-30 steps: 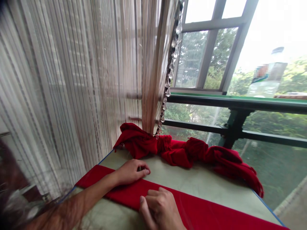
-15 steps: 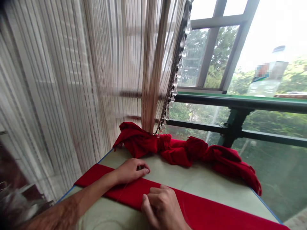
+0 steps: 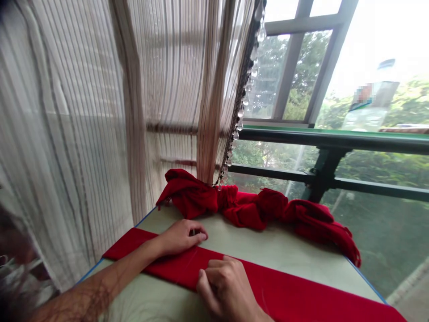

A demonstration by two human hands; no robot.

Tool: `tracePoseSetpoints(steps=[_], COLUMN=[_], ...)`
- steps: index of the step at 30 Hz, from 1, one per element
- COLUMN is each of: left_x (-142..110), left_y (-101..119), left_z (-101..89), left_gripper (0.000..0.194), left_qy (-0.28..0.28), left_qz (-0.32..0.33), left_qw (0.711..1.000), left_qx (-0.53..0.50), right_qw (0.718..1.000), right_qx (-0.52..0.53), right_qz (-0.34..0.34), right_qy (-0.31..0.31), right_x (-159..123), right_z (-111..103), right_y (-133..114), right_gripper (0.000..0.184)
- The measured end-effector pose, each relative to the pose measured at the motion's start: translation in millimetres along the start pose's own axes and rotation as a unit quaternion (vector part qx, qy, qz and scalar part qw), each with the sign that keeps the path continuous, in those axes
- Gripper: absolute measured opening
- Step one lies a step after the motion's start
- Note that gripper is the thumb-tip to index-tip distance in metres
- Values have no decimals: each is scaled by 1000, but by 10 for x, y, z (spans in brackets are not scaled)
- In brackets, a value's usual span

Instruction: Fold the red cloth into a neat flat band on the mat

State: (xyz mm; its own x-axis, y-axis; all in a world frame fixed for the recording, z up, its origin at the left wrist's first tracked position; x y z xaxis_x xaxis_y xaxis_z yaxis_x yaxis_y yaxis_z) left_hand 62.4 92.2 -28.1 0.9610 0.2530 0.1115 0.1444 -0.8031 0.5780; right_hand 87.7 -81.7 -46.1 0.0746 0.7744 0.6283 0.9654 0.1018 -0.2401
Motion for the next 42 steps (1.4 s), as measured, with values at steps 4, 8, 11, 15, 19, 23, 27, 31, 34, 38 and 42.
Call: tracePoseSetpoints(steps=[4, 8, 11, 15, 19, 23, 27, 31, 34, 38, 42], left_x=[3, 6, 7, 10, 13, 13, 7, -4, -6, -3, 2], left_y=[-15, -32, -42, -43, -37, -38, -31, -22, -24, -31, -32], left_z=[9, 12, 15, 17, 18, 16, 9, 1, -3, 0, 3], left_gripper=[26, 26, 26, 28, 30, 29, 27, 26, 26, 25, 24], left_qy=[0, 1, 0, 2, 1, 2, 4, 2, 0, -6, -5], left_qz=[-1, 1, 2, 1, 4, 5, 7, 6, 5, 5, 4], left_qw=[1000, 1000, 1000, 1000, 1000, 1000, 1000, 1000, 1000, 1000, 1000], left_qx=[-3, -3, -3, -2, -2, -5, -8, -9, -9, -6, -6], right_qw=[1000, 1000, 1000, 1000, 1000, 1000, 1000, 1000, 1000, 1000, 1000], right_qx=[8, 10, 10, 10, 12, 14, 15, 16, 19, 18, 18], right_qz=[0, 0, 2, 1, -8, -9, -5, 5, 9, 16, 13], right_qy=[-1, -1, 3, 11, 18, 25, 23, 17, 7, 0, -3], right_x=[20, 36, 34, 29, 30, 30, 25, 27, 32, 25, 16], right_z=[-25, -45, -55, -59, -55, -61, -69, -75, -71, -69, -82], right_y=[-5, -23, -37, -37, -30, -24, 0, 41, 55, 63, 64], right_gripper=[47, 45, 46, 46, 46, 46, 47, 48, 49, 49, 49])
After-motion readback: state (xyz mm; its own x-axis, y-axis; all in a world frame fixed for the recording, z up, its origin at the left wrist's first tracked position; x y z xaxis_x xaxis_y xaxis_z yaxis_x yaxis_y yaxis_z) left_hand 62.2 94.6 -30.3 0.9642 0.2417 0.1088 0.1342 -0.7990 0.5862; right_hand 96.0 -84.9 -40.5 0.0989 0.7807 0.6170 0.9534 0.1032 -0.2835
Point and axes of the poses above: each hand's wrist, its own x-axis towards the middle knuckle, its own z-axis out of the palm, y = z × x, the point moved 6 cm from there along x, towards the middle knuckle, and after that the axes turned 3 degrees about -z, right-handed, at the moved point
